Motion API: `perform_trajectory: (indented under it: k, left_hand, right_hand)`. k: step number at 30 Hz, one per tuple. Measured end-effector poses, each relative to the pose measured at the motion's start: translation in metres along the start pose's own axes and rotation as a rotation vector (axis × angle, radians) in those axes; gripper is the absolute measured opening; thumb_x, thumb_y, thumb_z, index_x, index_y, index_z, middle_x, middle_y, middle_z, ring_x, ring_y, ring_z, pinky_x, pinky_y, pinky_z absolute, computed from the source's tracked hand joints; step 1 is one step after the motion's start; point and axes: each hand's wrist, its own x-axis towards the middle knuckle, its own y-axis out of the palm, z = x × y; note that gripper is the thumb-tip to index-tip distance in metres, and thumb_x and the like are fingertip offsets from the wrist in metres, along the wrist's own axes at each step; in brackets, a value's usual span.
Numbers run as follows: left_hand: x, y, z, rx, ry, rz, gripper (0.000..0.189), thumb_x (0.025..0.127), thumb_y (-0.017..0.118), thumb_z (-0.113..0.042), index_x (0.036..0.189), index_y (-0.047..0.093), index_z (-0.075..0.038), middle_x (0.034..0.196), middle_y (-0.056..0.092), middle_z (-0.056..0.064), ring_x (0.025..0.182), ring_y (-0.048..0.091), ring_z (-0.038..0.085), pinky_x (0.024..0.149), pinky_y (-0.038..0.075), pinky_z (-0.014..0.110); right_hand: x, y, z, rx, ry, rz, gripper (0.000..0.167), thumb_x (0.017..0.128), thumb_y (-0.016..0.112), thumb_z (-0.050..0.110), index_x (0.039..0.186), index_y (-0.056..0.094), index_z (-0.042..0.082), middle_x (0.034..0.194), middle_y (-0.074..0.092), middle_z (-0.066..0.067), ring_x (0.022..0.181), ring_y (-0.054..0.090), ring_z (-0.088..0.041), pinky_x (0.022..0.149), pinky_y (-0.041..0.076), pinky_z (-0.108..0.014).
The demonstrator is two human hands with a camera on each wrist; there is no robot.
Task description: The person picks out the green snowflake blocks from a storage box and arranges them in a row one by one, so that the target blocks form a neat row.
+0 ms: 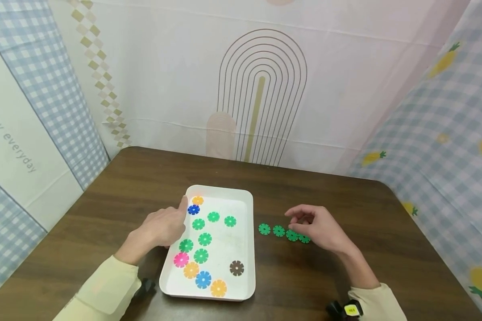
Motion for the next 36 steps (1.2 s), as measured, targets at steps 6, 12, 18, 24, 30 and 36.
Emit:
perform_trajectory:
  k: [6,12,18,24,30,36]
  left_hand:
    - [0.000,0.000,0.000,-0.005,-0.009,-0.003,0.092,0.100,0.067,-0.019,0.167,0.008,0.003,0.082,0.056,0.007,0.061,0.056,0.019,0.058,0.046,0.028]
    - [0.000,0.000,0.000,-0.010,-0.006,-0.002,0.092,0.100,0.067,-0.019,0.167,0.008,0.002,0.083,0.056,0.007,0.062,0.057,0.018,0.058,0.046,0.028]
    - [0.000,0.000,0.001,-0.011,-0.001,-0.003,0.092,0.100,0.067,-0.020,0.167,0.008,0.002,0.083,0.056,0.006,0.062,0.057,0.018,0.058,0.046,0.028]
    - [0.001,0.000,0.001,-0.008,0.000,0.003,0.092,0.100,0.067,-0.020,0.167,0.008,0.002,0.084,0.057,0.006,0.062,0.057,0.018,0.060,0.047,0.028]
    - [0.001,0.000,0.001,-0.012,0.000,0.003,0.093,0.100,0.067,-0.020,0.168,0.007,0.001,0.084,0.057,0.006,0.063,0.057,0.018,0.059,0.047,0.028]
    - [0.001,0.000,0.001,-0.010,0.000,0.004,0.092,0.100,0.067,-0.019,0.167,0.008,0.001,0.084,0.057,0.006,0.062,0.057,0.017,0.058,0.046,0.028]
  right_hand:
    - [0.011,0.018,0.019,0.026,-0.042,0.025,0.025,0.093,0.079,0.012,0.117,0.076,0.006,0.094,0.070,-0.008,0.070,0.057,-0.014,0.059,0.045,-0.025]
    - [0.022,0.035,0.032,0.035,-0.069,0.057,0.023,0.093,0.077,0.010,0.115,0.077,0.005,0.090,0.069,-0.005,0.065,0.053,-0.013,0.058,0.044,-0.025]
    - [0.031,0.055,0.047,0.057,-0.124,0.089,0.020,0.093,0.076,0.008,0.112,0.078,0.003,0.090,0.068,-0.004,0.069,0.053,-0.016,0.061,0.044,-0.023]
    - [0.037,0.074,0.059,0.068,-0.151,0.144,0.019,0.093,0.078,0.008,0.112,0.078,0.003,0.089,0.069,-0.004,0.068,0.050,-0.015,0.061,0.042,-0.023]
    - [0.042,0.091,0.073,0.041,-0.157,0.184,0.019,0.092,0.080,0.009,0.111,0.080,0.007,0.090,0.070,0.000,0.070,0.051,-0.014,0.062,0.041,-0.022]
    - [0.046,0.106,0.084,0.019,-0.177,0.243,0.020,0.091,0.080,0.008,0.111,0.080,0.007,0.089,0.070,0.004,0.071,0.054,-0.013,0.063,0.043,-0.022]
